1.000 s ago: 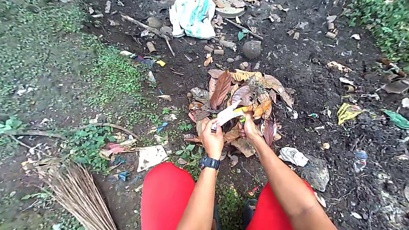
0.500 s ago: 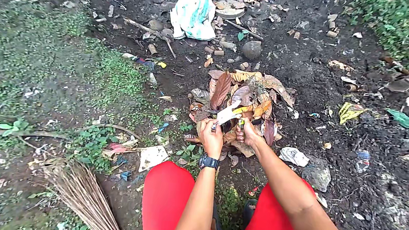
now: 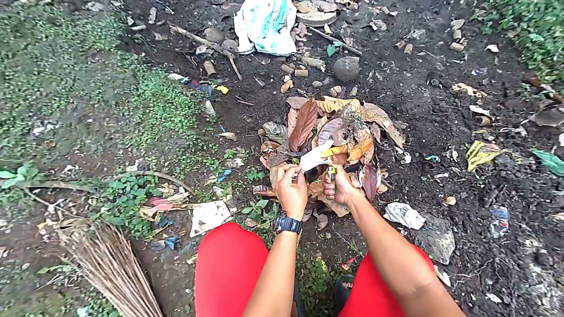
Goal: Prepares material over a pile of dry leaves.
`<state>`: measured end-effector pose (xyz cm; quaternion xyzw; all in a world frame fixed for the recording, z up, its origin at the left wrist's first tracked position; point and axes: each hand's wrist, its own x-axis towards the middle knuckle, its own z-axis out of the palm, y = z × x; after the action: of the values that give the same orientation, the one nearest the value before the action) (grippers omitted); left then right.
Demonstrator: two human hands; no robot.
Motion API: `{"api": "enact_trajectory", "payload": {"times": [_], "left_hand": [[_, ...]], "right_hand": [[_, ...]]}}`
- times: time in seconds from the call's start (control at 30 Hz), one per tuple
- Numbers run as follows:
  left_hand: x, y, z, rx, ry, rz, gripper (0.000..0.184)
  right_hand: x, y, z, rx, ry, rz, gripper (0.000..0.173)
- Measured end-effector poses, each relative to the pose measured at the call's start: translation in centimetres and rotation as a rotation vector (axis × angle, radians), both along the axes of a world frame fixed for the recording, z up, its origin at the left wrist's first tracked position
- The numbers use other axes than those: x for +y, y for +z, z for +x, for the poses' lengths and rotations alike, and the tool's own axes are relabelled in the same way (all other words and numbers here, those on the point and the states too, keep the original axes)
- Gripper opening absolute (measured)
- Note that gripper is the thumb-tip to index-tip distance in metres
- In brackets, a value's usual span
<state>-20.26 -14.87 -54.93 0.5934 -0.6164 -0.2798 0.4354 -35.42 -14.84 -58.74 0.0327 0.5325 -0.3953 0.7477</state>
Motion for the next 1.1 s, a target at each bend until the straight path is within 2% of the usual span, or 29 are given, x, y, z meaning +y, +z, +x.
{"api": "enact_trajectory", "payload": {"times": [0.1,0.13,0.2,0.3,0.37,0.43,0.53,0.6,0.73,0.8,1.0,1.1], "left_hand": [[-0.1,-0.3,0.1,0.009,0.036,-0.024,0.013],[-0.3,-0.4,0.2,0.011,0.054,-0.042,0.013],[-0.5,-0.4,0.2,0.000,0.086,-0.060,0.013],[-0.5,-0.3,0.4,-0.050,0.108,-0.092,0.015],[-0.4,-0.6,0.5,-0.093,0.094,-0.135,0.014],[-0.1,-1.0,0.5,-0.140,0.060,-0.167,0.014],[0.4,-1.2,0.1,-0.219,-0.023,-0.182,0.015],[0.8,-1.3,-0.3,-0.259,-0.064,-0.160,0.015],[1.7,-1.7,-1.0,-0.228,-0.075,-0.128,0.018],[2.3,-2.0,-1.3,-0.182,-0.083,-0.134,0.020],[3.4,-1.7,-1.8,-0.113,-0.109,-0.030,0.055],[2.8,0.0,-1.0,-0.052,-0.131,0.109,0.061]], "right_hand": [[1.5,0.3,1.0,-0.050,-0.062,0.008,0.088],[2.1,0.6,1.7,-0.045,-0.091,-0.003,0.089],[3.3,1.9,3.6,0.028,-0.145,-0.063,0.073],[4.8,4.2,6.3,0.192,-0.114,-0.219,0.031],[5.0,5.6,7.3,0.268,-0.134,-0.257,0.017],[5.1,5.8,7.6,0.286,-0.171,-0.288,0.017],[4.6,5.3,7.0,0.251,-0.213,-0.285,0.028],[4.3,5.3,6.8,0.251,-0.260,-0.287,0.027],[3.9,5.7,6.0,0.306,-0.214,-0.202,0.034],[3.7,6.0,5.9,0.358,-0.185,-0.158,0.032],[2.6,5.1,5.6,0.363,-0.281,-0.167,0.015],[1.3,4.3,5.3,0.415,-0.198,-0.141,0.016]]}}
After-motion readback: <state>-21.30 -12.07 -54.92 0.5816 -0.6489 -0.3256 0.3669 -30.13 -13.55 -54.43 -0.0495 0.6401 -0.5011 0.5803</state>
